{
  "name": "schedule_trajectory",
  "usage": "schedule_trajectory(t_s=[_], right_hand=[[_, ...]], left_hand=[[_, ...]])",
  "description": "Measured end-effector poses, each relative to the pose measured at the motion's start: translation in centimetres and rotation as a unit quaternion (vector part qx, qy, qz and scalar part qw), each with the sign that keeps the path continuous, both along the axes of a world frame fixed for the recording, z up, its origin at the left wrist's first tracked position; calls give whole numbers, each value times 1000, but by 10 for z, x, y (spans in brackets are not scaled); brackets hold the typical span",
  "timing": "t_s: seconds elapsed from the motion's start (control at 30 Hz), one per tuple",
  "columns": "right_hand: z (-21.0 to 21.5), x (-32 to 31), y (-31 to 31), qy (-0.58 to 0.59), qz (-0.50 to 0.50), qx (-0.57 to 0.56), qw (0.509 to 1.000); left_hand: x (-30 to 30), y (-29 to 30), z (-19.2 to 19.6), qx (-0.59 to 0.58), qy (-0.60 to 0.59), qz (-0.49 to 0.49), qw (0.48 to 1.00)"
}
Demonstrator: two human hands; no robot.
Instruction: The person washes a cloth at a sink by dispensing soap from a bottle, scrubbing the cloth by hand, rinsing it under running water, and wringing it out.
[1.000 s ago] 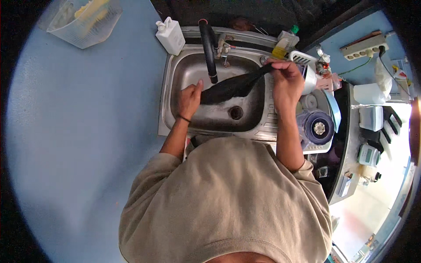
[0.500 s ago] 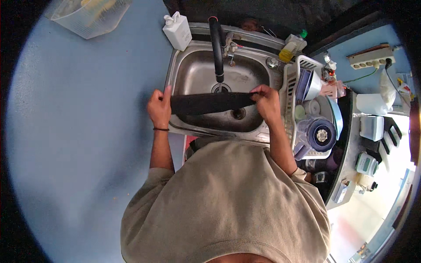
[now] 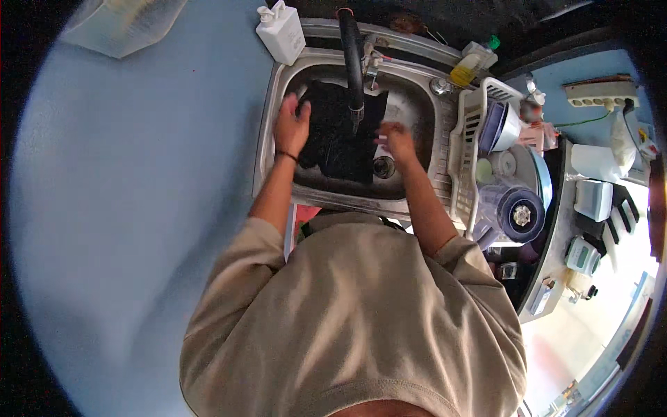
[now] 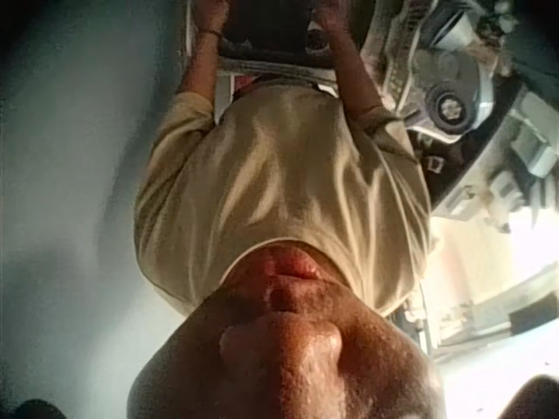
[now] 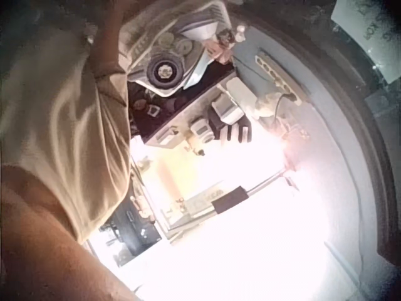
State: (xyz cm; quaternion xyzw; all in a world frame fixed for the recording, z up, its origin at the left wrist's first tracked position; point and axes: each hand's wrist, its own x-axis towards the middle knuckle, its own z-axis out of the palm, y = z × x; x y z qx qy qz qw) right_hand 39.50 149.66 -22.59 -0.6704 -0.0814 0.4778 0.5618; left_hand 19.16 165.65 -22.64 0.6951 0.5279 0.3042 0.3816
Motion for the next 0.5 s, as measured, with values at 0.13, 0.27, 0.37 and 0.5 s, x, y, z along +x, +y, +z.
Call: schedule_trajectory(t_s=[0.13, 0.27, 0.37, 0.5], right_hand=[[0, -37, 26, 195, 4, -3, 981], [-32, -29, 60, 171, 99, -39, 980], [-49, 0, 79, -198, 18, 7, 980], [-33, 44, 116, 29, -28, -104, 994]], left_hand=[[-2, -72, -35, -96, 13, -17, 995], [-23, -102, -58, -156, -19, -48, 986], [-39, -105, -36, -128, -30, -67, 989], [-77, -91, -6, -124, -53, -59, 989]])
